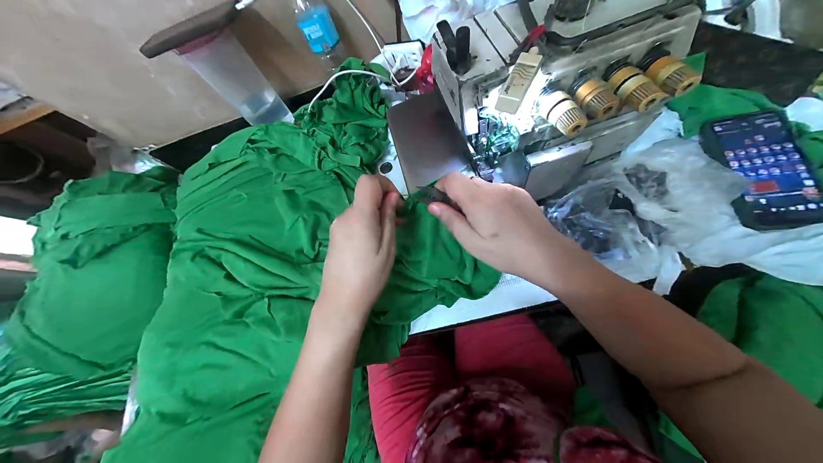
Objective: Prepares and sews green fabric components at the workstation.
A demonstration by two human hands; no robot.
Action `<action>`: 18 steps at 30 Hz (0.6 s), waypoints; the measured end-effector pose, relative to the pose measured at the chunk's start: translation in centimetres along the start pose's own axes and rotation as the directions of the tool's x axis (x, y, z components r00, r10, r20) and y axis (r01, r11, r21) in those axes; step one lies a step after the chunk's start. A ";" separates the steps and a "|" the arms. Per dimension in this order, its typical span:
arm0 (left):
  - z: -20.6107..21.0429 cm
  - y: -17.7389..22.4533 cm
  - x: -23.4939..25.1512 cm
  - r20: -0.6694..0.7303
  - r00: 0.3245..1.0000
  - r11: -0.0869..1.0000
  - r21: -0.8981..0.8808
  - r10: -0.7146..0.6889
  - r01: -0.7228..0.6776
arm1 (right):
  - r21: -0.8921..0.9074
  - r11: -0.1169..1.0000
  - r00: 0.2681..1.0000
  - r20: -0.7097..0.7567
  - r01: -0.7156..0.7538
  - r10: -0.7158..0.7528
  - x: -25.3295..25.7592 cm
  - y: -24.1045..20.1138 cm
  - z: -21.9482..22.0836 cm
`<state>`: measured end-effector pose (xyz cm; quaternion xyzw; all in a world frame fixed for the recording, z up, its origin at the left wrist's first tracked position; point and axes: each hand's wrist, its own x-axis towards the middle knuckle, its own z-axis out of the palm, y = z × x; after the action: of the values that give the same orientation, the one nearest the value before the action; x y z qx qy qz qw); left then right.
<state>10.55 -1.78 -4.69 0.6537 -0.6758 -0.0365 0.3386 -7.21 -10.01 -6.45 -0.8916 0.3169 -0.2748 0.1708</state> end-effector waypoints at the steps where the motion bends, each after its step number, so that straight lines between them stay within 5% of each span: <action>1: 0.1 0.2 -0.2 -0.002 1.000 1.000 0.007 0.008 -0.008 | -0.019 1.000 1.000 0.015 0.006 -0.006 0.1 -0.3 0.2; 12: -0.3 0.4 -0.6 0.007 0.999 0.996 -0.075 0.049 -0.048 | -0.087 0.996 0.999 -0.020 0.026 -0.027 -1.3 1.1 -1.1; 18: -0.2 1.1 -0.1 -0.042 0.993 0.989 -0.101 0.107 -0.111 | -0.450 0.882 0.984 0.036 -0.139 0.174 0.2 2.1 -3.6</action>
<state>9.72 -1.47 -4.03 0.5980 -0.7015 -0.0407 0.3856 -10.20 -12.16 -4.48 -0.8881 0.4357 -0.1463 -0.0047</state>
